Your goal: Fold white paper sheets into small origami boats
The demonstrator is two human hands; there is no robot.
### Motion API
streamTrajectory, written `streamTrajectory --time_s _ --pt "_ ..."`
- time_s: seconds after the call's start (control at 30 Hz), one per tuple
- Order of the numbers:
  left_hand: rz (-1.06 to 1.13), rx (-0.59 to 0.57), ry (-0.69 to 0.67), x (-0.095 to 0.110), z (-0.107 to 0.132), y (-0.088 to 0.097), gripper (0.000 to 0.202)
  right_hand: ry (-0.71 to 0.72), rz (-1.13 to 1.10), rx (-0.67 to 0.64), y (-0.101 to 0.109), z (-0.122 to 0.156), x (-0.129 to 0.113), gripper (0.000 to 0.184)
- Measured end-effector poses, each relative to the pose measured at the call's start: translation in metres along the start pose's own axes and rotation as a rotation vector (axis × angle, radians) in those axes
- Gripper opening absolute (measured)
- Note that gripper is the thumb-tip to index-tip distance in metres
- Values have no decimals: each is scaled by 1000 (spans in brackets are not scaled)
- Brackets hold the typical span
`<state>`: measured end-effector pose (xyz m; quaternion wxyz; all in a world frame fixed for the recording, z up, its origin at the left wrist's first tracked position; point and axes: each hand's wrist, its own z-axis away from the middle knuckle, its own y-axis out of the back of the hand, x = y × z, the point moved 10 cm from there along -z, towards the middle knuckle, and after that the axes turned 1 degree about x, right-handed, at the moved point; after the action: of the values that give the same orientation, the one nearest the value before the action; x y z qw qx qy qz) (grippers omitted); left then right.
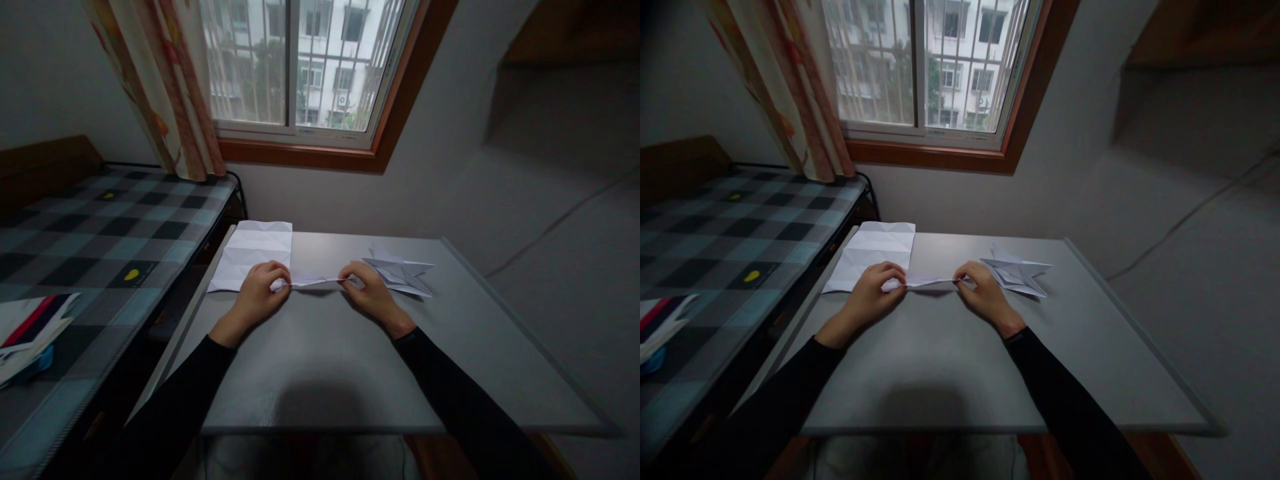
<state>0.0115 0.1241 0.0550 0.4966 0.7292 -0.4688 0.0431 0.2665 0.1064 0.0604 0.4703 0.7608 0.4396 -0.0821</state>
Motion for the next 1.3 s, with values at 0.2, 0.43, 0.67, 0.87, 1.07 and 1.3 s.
streamTrajectory --time_s 0.2,0.43,0.67,0.87,1.07,1.3 --pt "-41 -68 35 -12 3 -8 16 21 -3 -171 -14 1 -1 12" --pt "-94 -107 43 -9 4 -10 19 35 -63 -263 -14 5 -2 16" --pt "-81 -73 79 -9 4 -7 14 79 -35 -273 -14 6 -6 19" --pt "-113 -59 48 -8 4 -7 14 9 -27 -230 -12 3 2 13" --pt "-130 -72 77 -14 4 -10 6 -120 29 -106 -9 4 25 25" --pt "-106 -47 3 -8 2 -10 5 -148 35 -34 -16 5 33 46"
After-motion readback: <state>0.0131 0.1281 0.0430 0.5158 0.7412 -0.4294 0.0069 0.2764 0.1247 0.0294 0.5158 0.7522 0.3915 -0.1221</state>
